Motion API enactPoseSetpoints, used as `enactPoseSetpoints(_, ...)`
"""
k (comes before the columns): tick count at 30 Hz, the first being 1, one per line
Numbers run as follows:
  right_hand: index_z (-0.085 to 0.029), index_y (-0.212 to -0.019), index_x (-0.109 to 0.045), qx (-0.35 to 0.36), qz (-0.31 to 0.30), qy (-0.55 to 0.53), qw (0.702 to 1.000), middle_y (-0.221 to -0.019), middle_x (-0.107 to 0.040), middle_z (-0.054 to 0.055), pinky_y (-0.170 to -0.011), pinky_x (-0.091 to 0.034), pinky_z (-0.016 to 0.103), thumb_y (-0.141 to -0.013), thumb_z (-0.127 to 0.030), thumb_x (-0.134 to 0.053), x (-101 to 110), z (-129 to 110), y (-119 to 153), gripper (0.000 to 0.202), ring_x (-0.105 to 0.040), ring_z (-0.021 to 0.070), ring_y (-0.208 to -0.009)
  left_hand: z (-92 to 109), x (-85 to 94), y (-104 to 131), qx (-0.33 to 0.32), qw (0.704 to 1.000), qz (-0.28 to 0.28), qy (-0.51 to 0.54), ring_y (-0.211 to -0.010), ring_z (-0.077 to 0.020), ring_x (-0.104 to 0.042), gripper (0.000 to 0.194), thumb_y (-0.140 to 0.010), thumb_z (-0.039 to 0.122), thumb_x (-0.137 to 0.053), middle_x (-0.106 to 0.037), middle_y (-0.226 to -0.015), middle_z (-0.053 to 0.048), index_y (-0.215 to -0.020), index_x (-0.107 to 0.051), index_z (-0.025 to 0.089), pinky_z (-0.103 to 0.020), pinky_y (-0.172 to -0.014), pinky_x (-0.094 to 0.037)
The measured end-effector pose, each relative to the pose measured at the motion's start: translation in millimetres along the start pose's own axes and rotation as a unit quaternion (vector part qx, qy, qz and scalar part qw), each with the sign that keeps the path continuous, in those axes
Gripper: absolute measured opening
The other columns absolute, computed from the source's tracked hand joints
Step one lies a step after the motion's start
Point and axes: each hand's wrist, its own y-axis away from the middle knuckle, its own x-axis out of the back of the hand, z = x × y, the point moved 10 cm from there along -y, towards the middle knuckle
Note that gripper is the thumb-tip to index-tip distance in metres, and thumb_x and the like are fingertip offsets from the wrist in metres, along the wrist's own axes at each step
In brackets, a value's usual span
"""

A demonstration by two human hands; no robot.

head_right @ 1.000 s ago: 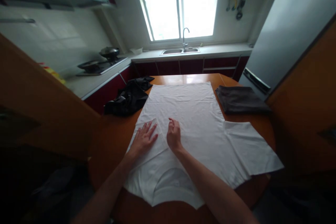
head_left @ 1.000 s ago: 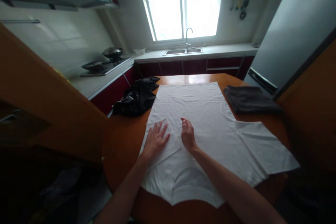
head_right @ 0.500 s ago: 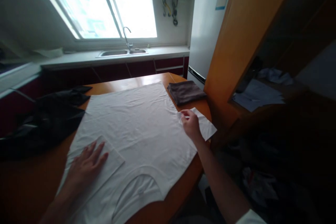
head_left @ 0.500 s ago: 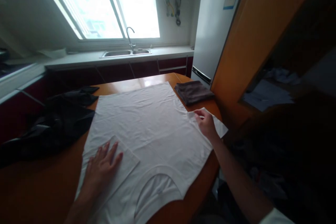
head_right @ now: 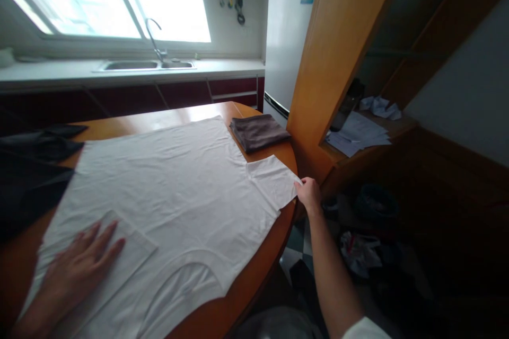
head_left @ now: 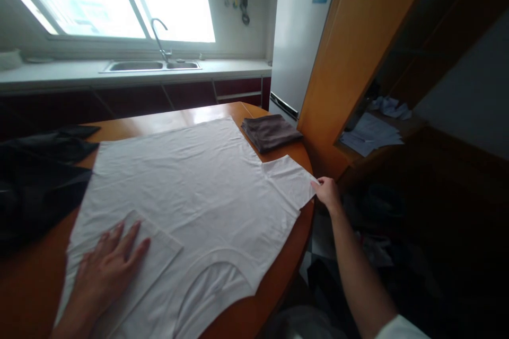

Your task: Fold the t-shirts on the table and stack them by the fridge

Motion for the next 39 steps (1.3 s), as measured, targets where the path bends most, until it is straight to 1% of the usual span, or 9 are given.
enactPoseSetpoints(5,-0.017,-0.077,-0.068,0.042,0.024,-0.078,0.996,-0.074,-0.071,0.009,-0.061,-0.042,0.028,-0.074,-0.031,-0.064,17,-30,3,0.015,-0.063,0.0214,-0.067,7,6.5,3,0.017,1.000,-0.004,-0.017,-0.154,-0.0351,-0.021,0.066,-0.103,0.048,-0.021,-0.022,-0.167,-0.015,-0.158,-0.034,0.016,-0.055,-0.119,-0.023)
enactPoseSetpoints(10,-0.018,-0.077,-0.062,0.164,0.005,-0.237,0.958,-0.069,-0.065,0.003,-0.058,-0.043,0.027,-0.077,-0.036,-0.064,32,-124,33,0.018,-0.059,0.0172,-0.063,15,12.6,8,0.016,1.000,-0.006,-0.015,-0.154,-0.0355,-0.018,0.064,-0.105,0.048,-0.021,-0.021,-0.168,-0.015,-0.159,-0.033,0.016,-0.056,-0.120,-0.021)
enactPoseSetpoints(14,-0.018,-0.079,-0.063,0.213,-0.148,-0.345,0.902,-0.072,-0.065,0.002,-0.057,-0.047,0.025,-0.078,-0.041,-0.070,9,-203,71,0.024,-0.061,0.0164,-0.065,18,16.4,10,0.014,1.000,-0.007,-0.005,-0.154,-0.0360,-0.020,0.061,-0.106,0.046,-0.023,-0.023,-0.167,-0.017,-0.157,-0.036,0.015,-0.057,-0.119,-0.023)
enactPoseSetpoints(17,-0.019,-0.091,-0.067,0.215,-0.322,-0.419,0.822,-0.091,-0.071,0.005,-0.061,-0.053,0.027,-0.076,-0.051,-0.073,-23,-239,98,0.036,-0.067,0.0171,-0.072,18,16.8,10,0.014,1.000,-0.010,0.003,-0.154,-0.0357,-0.019,0.061,-0.106,0.046,-0.025,-0.023,-0.167,-0.017,-0.157,-0.036,0.015,-0.057,-0.119,-0.023)
enactPoseSetpoints(20,-0.020,-0.099,-0.069,0.183,-0.336,-0.453,0.805,-0.102,-0.072,0.007,-0.068,-0.057,0.029,-0.079,-0.054,-0.071,-32,-232,89,0.040,-0.072,0.0190,-0.083,18,16.9,11,0.012,1.000,-0.005,0.011,-0.153,-0.0359,-0.020,0.059,-0.106,0.046,-0.027,-0.023,-0.167,-0.017,-0.156,-0.037,0.016,-0.058,-0.119,-0.022)
enactPoseSetpoints(25,-0.017,-0.092,-0.068,0.124,-0.181,-0.406,0.887,-0.091,-0.073,0.009,-0.069,-0.057,0.032,-0.079,-0.047,-0.068,-27,-168,41,0.033,-0.072,0.0213,-0.080,19,24.9,11,0.006,0.999,0.032,0.037,-0.151,-0.0334,-0.027,0.055,-0.104,0.041,-0.036,-0.031,-0.164,-0.017,-0.150,-0.044,0.012,-0.052,-0.120,-0.025)
enactPoseSetpoints(29,-0.016,-0.092,-0.069,0.124,-0.128,-0.355,0.918,-0.093,-0.074,0.012,-0.077,-0.058,0.038,-0.080,-0.042,-0.063,-26,-126,36,0.029,-0.072,0.0248,-0.085,32,58.5,20,-0.020,0.989,0.128,0.066,-0.150,-0.0304,-0.030,0.054,-0.102,0.043,-0.037,-0.039,-0.159,-0.016,-0.144,-0.049,0.011,-0.048,-0.121,-0.027)
enactPoseSetpoints(35,-0.016,-0.094,-0.072,0.193,-0.104,-0.273,0.937,-0.101,-0.075,0.013,-0.084,-0.056,0.037,-0.086,-0.033,-0.056,-22,-114,48,0.024,-0.071,0.0244,-0.092,128,79.2,47,-0.181,0.969,0.011,0.167,-0.126,-0.0257,-0.060,0.058,-0.097,0.059,-0.044,-0.060,-0.142,-0.007,-0.140,-0.058,0.023,-0.036,-0.109,-0.046)
enactPoseSetpoints(39,-0.017,-0.097,-0.073,0.283,-0.098,-0.233,0.925,-0.103,-0.075,0.011,-0.088,-0.054,0.035,-0.088,-0.028,-0.056,-28,-158,39,0.022,-0.069,0.0226,-0.096,207,79.6,57,-0.270,0.950,-0.047,0.149,-0.112,-0.0234,-0.067,0.038,-0.098,0.039,-0.053,-0.068,-0.129,-0.006,-0.133,-0.065,0.028,-0.034,-0.098,-0.052)
